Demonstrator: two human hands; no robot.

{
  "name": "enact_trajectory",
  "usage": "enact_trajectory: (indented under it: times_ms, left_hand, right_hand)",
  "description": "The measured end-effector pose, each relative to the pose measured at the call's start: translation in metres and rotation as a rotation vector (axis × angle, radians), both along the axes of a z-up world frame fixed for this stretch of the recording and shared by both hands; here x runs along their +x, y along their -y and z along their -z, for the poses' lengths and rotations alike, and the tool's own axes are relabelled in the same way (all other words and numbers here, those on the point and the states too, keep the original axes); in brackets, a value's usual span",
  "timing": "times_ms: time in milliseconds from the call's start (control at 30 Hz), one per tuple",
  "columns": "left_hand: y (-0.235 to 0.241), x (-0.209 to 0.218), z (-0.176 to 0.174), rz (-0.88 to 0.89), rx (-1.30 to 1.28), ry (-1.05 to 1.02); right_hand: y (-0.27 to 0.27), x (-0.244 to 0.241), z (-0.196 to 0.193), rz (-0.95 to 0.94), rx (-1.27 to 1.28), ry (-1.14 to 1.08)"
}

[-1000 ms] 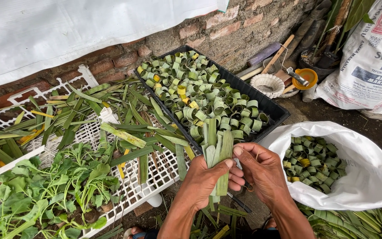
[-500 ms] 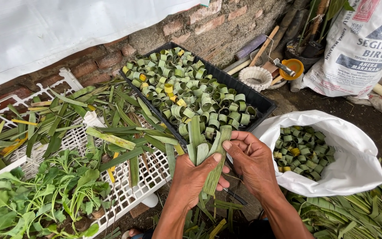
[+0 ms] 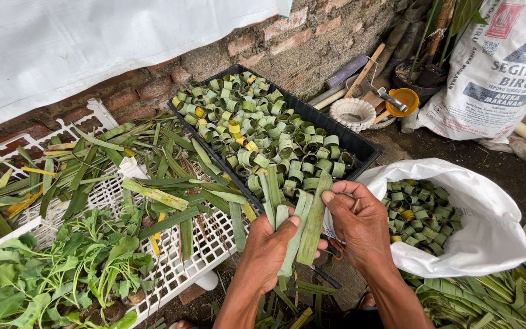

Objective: The person rolls long green leaves into small cylindrical shapes by hand and places them into a black tray. The person also picks up new leaves from a white crate and the floor to continue the process.

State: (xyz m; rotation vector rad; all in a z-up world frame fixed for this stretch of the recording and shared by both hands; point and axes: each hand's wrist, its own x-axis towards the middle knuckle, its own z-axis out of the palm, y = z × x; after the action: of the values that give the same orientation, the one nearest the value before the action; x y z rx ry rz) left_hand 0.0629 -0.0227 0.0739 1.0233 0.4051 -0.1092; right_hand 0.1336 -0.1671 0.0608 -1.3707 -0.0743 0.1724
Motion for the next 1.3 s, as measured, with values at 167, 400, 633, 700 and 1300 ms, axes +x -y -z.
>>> enact_trajectory:
  times_ms: [167, 400, 633, 700, 1300]
  left_hand:
    - [0.001, 0.003, 0.007, -0.047, -0.145, 0.000]
    - [-0.009, 0.013, 0.043, -0.226, -0.178, -0.140]
    - [-0.019, 0.004, 0.025, -0.256, -0.443, -0.141]
    - [-0.019, 0.004, 0.029, -0.199, -0.280, -0.183]
    - [-0.004, -0.004, 0.008, 0.011, 0.115, -0.139]
  right_hand:
    - [-0.003, 0.000, -0.004, -0.019, 0.030, -0.041]
    - [0.001, 0.000, 0.005, -0.121, 0.214, -0.020]
    - [0.000, -0.006, -0.003, -0.103, 0.106, -0.073]
    - [-0.001, -0.007, -0.002, -0.121, 0.090, -0.040]
    - [0.010, -0.001, 0.009, 0.060, -0.494, 0.859]
